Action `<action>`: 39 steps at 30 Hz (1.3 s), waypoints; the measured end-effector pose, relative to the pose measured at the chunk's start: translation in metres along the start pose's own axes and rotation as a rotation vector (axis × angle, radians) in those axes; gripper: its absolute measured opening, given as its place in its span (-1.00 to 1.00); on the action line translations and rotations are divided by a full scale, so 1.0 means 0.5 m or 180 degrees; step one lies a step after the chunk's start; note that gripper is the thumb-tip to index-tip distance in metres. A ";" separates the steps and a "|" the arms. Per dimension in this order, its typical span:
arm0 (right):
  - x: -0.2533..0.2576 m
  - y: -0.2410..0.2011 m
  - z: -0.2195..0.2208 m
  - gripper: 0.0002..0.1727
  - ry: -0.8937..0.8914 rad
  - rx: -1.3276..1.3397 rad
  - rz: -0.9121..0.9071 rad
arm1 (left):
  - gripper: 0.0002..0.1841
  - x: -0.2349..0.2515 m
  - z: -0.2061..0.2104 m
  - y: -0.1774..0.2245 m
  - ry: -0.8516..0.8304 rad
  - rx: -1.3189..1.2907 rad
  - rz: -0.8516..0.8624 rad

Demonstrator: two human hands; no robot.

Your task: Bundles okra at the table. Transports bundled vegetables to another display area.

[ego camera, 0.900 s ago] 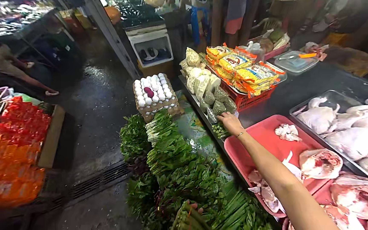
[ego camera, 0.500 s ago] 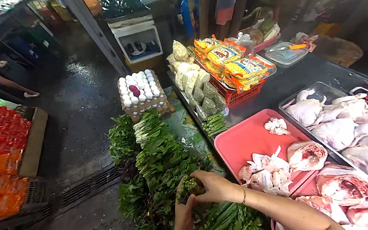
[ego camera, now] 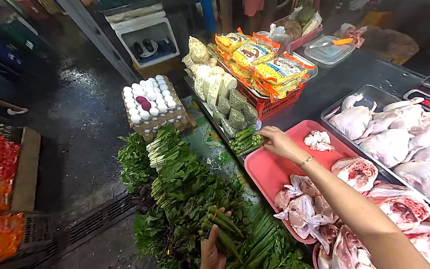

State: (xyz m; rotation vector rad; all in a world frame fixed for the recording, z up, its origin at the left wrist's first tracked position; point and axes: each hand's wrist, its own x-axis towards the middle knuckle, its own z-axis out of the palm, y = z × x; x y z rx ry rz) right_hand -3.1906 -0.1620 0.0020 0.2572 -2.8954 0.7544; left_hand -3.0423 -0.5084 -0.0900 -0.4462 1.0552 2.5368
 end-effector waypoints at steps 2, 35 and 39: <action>0.026 0.031 0.030 -0.55 -0.0175 -0.0527 -0.0299 | 0.06 -0.003 -0.007 0.003 0.0019 0.0000 -0.0011; -0.067 -0.163 0.053 -0.45 -0.1729 0.2256 0.0057 | -0.26 0.064 0.177 0.021 -0.0412 0.0350 0.0091; 0.033 -0.082 0.004 -0.50 -0.0868 0.0180 -0.0431 | -0.52 0.071 0.144 0.014 -0.0230 0.0585 0.0153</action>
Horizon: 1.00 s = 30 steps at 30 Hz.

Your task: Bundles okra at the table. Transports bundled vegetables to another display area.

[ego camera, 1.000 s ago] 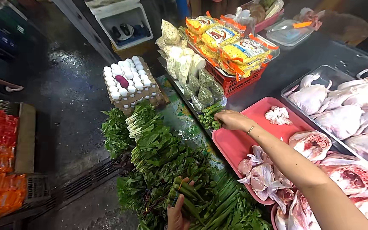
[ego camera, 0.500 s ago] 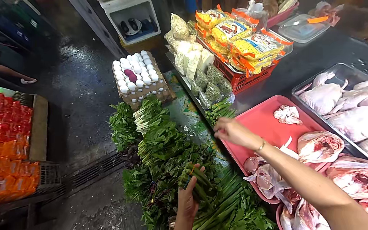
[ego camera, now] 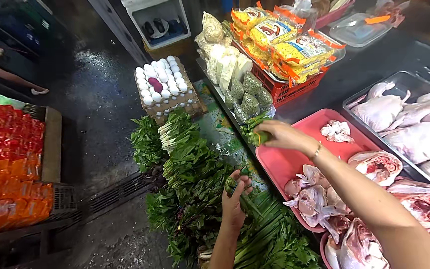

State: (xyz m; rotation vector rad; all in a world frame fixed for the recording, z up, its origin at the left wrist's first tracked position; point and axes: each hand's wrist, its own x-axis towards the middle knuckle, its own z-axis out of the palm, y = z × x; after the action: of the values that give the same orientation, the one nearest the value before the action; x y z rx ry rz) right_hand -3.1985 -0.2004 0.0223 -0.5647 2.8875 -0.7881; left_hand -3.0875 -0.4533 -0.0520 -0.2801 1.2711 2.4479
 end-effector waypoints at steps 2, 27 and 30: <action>0.047 0.053 0.004 -0.45 0.0021 -0.0798 -0.0014 | -0.65 -0.008 -0.015 -0.012 0.0257 0.0088 -0.0074; 0.056 -0.043 -0.018 -0.43 -0.0126 -0.0522 0.0174 | -0.09 -0.058 0.023 0.032 -0.0726 0.1141 0.0261; 0.140 0.034 -0.029 -0.34 -0.0752 -0.1277 0.0302 | -0.19 -0.098 -0.032 0.033 -0.0614 0.1400 0.0089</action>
State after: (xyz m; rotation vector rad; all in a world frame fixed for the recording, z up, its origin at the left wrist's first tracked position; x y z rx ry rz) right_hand -3.2716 -0.2062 0.0268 -0.5086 2.8281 -0.1135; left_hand -3.0492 -0.4863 -0.0323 0.0897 1.6789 2.0812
